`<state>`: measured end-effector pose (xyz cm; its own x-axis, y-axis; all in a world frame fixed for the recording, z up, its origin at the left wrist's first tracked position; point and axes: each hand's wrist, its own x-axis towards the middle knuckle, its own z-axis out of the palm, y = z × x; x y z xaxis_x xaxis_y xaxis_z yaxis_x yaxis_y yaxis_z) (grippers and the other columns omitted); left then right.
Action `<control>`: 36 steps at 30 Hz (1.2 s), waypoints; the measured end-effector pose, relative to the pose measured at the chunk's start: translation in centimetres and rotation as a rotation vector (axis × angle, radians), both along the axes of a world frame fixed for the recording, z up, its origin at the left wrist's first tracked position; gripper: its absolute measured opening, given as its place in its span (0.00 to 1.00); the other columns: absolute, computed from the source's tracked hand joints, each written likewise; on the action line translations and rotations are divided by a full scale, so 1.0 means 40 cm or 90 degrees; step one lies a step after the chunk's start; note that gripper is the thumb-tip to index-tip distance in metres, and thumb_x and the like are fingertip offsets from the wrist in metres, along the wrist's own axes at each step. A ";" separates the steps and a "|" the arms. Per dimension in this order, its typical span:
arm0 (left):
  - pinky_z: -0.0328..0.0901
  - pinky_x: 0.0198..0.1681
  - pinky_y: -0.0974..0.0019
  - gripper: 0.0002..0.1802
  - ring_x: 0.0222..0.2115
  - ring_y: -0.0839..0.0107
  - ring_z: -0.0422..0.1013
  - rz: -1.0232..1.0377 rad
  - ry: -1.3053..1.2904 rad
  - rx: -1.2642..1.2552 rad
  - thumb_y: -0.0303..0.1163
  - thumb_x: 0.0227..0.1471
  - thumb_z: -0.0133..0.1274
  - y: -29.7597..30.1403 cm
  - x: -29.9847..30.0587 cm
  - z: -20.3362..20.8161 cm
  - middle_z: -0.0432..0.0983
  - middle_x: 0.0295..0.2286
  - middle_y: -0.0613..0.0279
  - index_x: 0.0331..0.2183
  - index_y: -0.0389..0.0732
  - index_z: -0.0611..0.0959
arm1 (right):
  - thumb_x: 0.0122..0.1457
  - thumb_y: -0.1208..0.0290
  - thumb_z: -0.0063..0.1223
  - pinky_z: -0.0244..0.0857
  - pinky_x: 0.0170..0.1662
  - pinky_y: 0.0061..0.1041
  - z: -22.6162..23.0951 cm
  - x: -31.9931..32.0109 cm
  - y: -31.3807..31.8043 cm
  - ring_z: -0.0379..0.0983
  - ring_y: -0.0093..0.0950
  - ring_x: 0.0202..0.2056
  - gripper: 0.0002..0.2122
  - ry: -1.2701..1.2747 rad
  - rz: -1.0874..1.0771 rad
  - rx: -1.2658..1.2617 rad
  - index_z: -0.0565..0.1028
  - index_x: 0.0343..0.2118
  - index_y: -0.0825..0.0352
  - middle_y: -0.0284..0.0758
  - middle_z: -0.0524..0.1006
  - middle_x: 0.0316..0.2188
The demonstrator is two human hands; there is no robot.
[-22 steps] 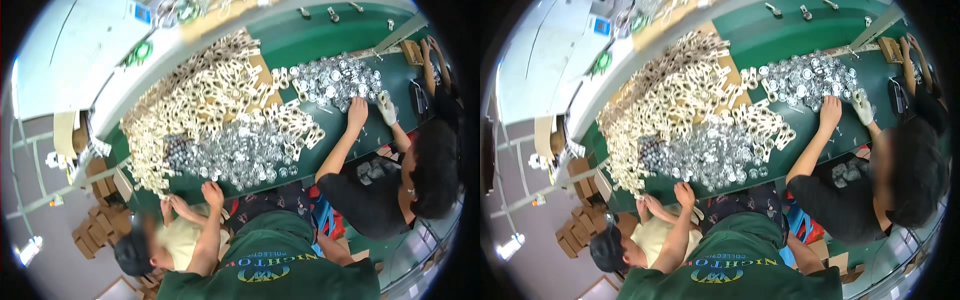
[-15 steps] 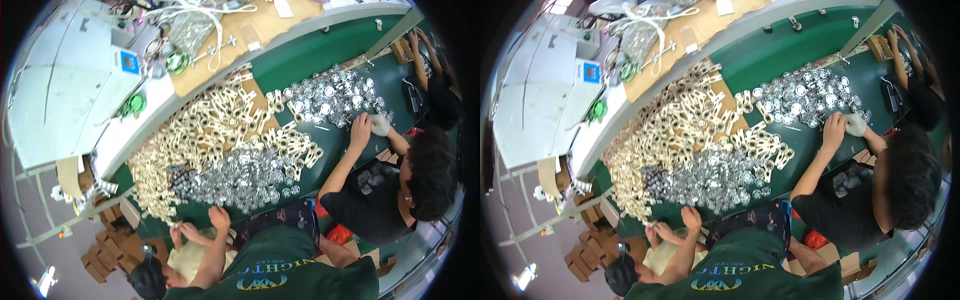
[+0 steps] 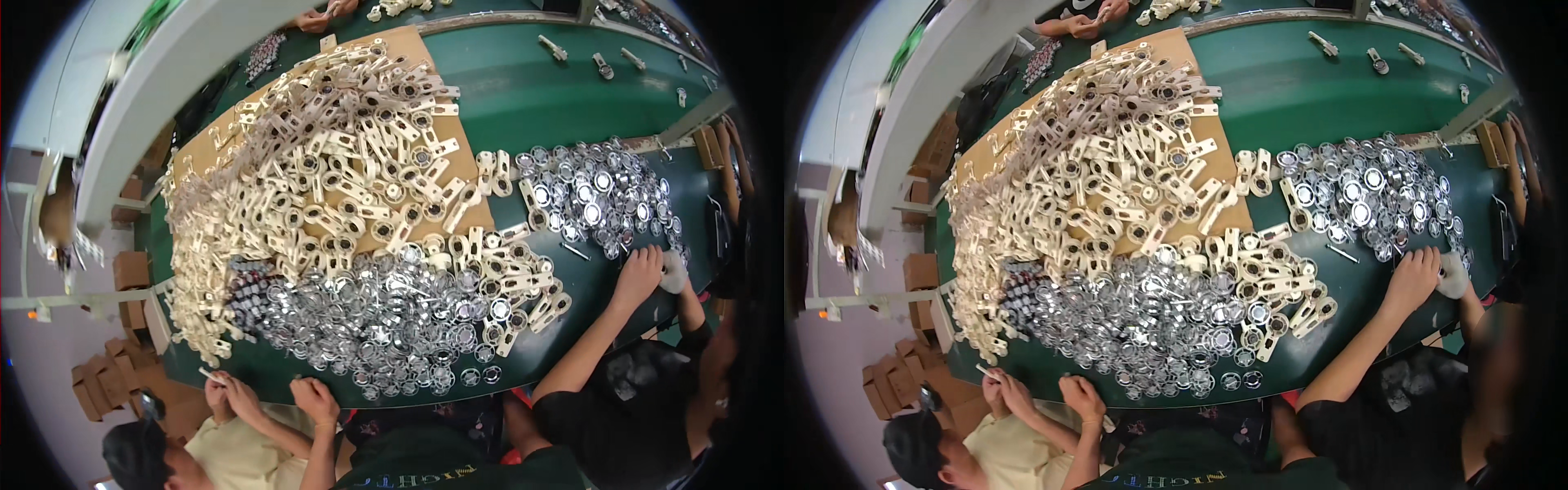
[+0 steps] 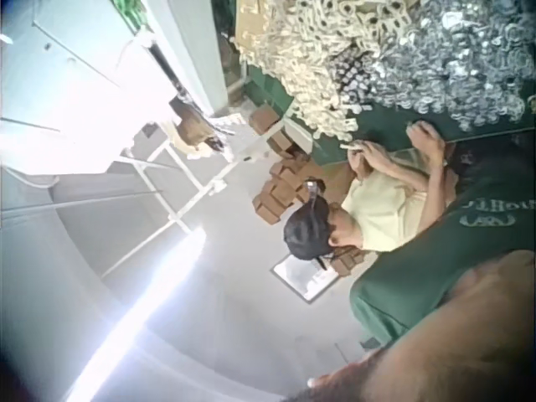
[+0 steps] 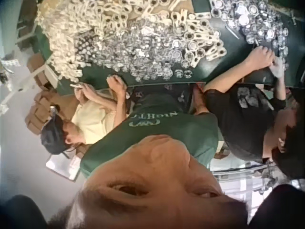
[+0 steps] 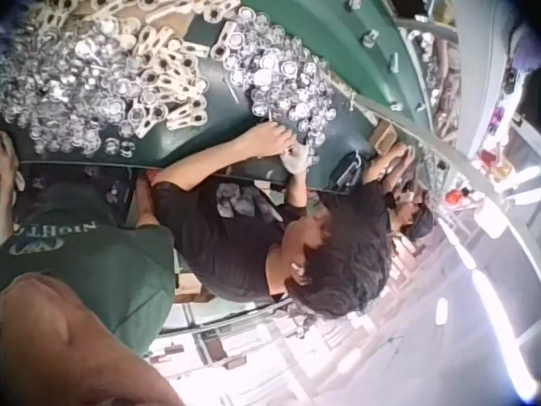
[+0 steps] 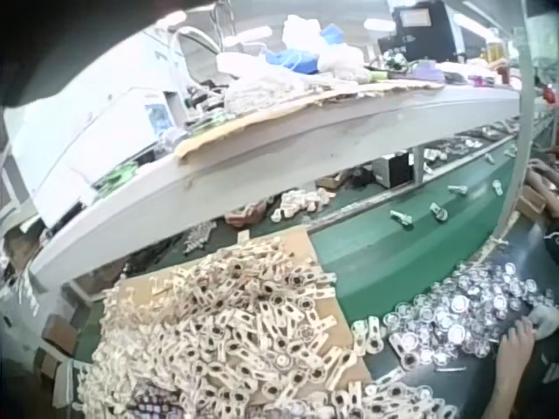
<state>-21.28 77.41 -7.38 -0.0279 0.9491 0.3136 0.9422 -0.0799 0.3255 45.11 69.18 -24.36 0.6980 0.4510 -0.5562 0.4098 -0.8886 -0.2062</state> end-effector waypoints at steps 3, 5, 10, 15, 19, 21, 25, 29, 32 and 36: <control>0.59 0.32 0.48 0.10 0.28 0.47 0.64 0.014 -0.031 0.053 0.28 0.57 0.51 -0.012 -0.013 -0.024 0.64 0.25 0.48 0.26 0.36 0.72 | 0.62 0.59 0.50 0.66 0.31 0.44 -0.008 0.030 0.003 0.69 0.39 0.34 0.11 -0.091 0.032 0.021 0.81 0.35 0.59 0.35 0.78 0.30; 0.59 0.30 0.50 0.10 0.26 0.49 0.63 0.002 -0.066 0.109 0.25 0.56 0.53 0.003 0.003 -0.037 0.64 0.23 0.50 0.24 0.36 0.72 | 0.62 0.59 0.51 0.66 0.32 0.44 0.002 0.056 0.006 0.70 0.39 0.36 0.11 -0.160 0.062 0.038 0.81 0.35 0.59 0.36 0.78 0.31; 0.62 0.33 0.53 0.09 0.28 0.52 0.66 -0.025 -0.141 0.221 0.24 0.56 0.58 0.015 0.019 -0.015 0.68 0.25 0.54 0.26 0.37 0.75 | 0.62 0.60 0.51 0.68 0.34 0.45 0.133 0.076 -0.140 0.71 0.40 0.39 0.11 -0.298 0.166 0.020 0.82 0.35 0.59 0.36 0.79 0.33; 0.64 0.35 0.52 0.07 0.31 0.52 0.69 -0.033 -0.133 0.272 0.25 0.54 0.59 0.019 0.006 -0.016 0.72 0.28 0.54 0.26 0.37 0.77 | 0.61 0.60 0.51 0.69 0.36 0.46 0.268 0.081 -0.162 0.72 0.41 0.42 0.11 -0.442 0.190 0.060 0.83 0.35 0.58 0.36 0.81 0.35; 0.65 0.35 0.52 0.10 0.29 0.52 0.70 0.034 -0.113 0.118 0.30 0.54 0.62 -0.018 0.013 -0.010 0.74 0.24 0.57 0.26 0.39 0.78 | 0.61 0.60 0.52 0.71 0.38 0.46 0.355 0.089 -0.131 0.72 0.42 0.44 0.11 -0.541 0.176 0.082 0.83 0.35 0.58 0.36 0.81 0.37; 0.66 0.36 0.52 0.09 0.30 0.53 0.71 0.043 -0.183 0.109 0.31 0.55 0.62 0.017 0.020 0.001 0.75 0.26 0.56 0.27 0.39 0.79 | 0.61 0.60 0.52 0.71 0.39 0.47 0.393 0.095 -0.073 0.73 0.42 0.46 0.11 -0.586 0.171 0.089 0.83 0.35 0.58 0.37 0.82 0.37; 0.65 0.51 0.50 0.15 0.46 0.48 0.70 0.001 -0.207 0.194 0.31 0.57 0.60 0.052 0.054 0.019 0.76 0.42 0.48 0.44 0.34 0.80 | 0.60 0.61 0.52 0.72 0.40 0.47 0.433 0.162 0.075 0.74 0.43 0.48 0.11 -0.668 0.179 0.074 0.84 0.35 0.58 0.37 0.83 0.39; 0.47 0.69 0.39 0.34 0.67 0.35 0.49 0.026 -0.142 0.147 0.38 0.62 0.52 0.024 0.054 0.034 0.56 0.64 0.36 0.63 0.32 0.67 | 0.60 0.61 0.53 0.74 0.42 0.48 0.443 0.227 0.324 0.74 0.43 0.51 0.10 -0.735 0.186 0.069 0.84 0.35 0.57 0.37 0.84 0.41; 0.45 0.70 0.38 0.38 0.69 0.34 0.47 0.026 -0.114 0.034 0.38 0.59 0.54 -0.001 0.062 0.054 0.55 0.65 0.34 0.64 0.29 0.64 | 0.64 0.68 0.47 0.70 0.50 0.46 0.462 0.267 0.472 0.73 0.39 0.54 0.11 -0.875 0.348 0.109 0.79 0.45 0.61 0.38 0.77 0.51; 0.45 0.70 0.39 0.38 0.69 0.34 0.47 -0.011 -0.118 -0.001 0.40 0.60 0.55 0.026 0.074 0.050 0.53 0.67 0.35 0.66 0.34 0.63 | 0.63 0.78 0.45 0.65 0.58 0.42 0.563 0.105 0.549 0.72 0.40 0.56 0.14 -0.637 0.572 0.377 0.72 0.51 0.69 0.41 0.72 0.59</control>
